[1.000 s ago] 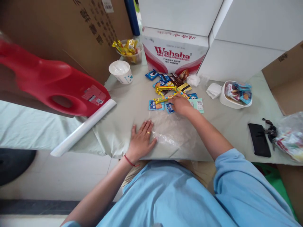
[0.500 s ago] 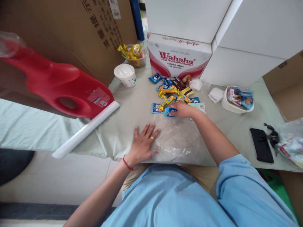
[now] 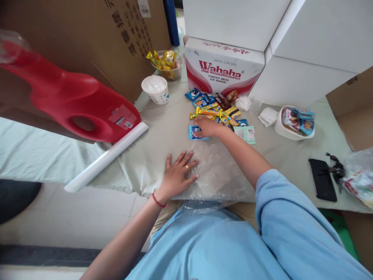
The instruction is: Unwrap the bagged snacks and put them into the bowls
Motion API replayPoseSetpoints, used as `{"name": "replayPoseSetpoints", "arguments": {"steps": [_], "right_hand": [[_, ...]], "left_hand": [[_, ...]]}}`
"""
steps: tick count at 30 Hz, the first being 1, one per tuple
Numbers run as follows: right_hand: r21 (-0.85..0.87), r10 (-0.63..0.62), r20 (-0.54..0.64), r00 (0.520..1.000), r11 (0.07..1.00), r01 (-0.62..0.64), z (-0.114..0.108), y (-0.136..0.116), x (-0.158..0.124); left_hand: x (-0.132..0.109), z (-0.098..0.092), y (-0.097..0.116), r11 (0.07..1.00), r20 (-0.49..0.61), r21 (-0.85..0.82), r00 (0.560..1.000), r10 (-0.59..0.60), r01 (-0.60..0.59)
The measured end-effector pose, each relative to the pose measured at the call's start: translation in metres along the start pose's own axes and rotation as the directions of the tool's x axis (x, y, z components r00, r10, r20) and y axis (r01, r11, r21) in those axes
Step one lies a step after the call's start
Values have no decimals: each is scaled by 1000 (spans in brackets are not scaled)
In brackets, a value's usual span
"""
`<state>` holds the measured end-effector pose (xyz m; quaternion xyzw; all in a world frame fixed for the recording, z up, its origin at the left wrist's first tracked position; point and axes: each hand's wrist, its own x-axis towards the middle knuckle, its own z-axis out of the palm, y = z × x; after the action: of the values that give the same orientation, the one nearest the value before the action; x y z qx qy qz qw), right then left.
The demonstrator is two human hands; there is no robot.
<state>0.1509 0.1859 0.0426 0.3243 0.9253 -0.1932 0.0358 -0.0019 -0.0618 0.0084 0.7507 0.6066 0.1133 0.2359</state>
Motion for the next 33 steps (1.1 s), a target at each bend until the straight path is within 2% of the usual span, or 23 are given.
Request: {"name": "replayPoseSetpoints", "arguments": {"steps": [2,5,7,11,13,14,16,18,21,23,25,30,33], "right_hand": [[-36,91,-32,995,995,-92,8,-8,0],[-51,242,-111,964,967,-248,16,-23,-10],[-68,240,-146,960,965,-252,19,-35,-22],[-70,152,-161,975,984,-165,26,-52,-46],[31,264,-191,945,964,-263,27,-45,-54],[104,370,-211,905,929,-356,27,-35,-57],[233,575,-228,786,816,-529,24,-9,-62],[316,706,-244,665,706,-633,20,21,-68],[384,781,-322,534,624,-681,19,56,-77],[390,803,-354,480,593,-705,20,67,-79],[370,810,-349,471,581,-725,21,69,-75],[329,804,-298,514,592,-735,24,55,-52],[339,796,-347,495,599,-726,28,42,-40]], "left_hand": [[-1,2,-1,999,-3,36,1000,28,-27],[-3,4,-2,996,-14,70,999,51,-50],[-4,4,-2,995,-27,86,998,62,-59],[-4,4,-2,992,-46,105,996,75,-69],[-4,5,-2,992,-47,105,996,76,-71],[-4,5,-2,992,-48,103,996,75,-70],[-5,5,-2,993,-46,97,996,75,-70],[-5,5,-2,993,-42,92,996,77,-73],[-5,4,-1,993,-34,92,996,81,-77],[-5,3,-1,993,-29,96,997,78,-75],[-5,2,-1,992,-26,100,997,76,-73],[-5,2,0,992,-34,109,997,70,-66],[-5,3,1,990,-44,125,997,70,-64]]}}
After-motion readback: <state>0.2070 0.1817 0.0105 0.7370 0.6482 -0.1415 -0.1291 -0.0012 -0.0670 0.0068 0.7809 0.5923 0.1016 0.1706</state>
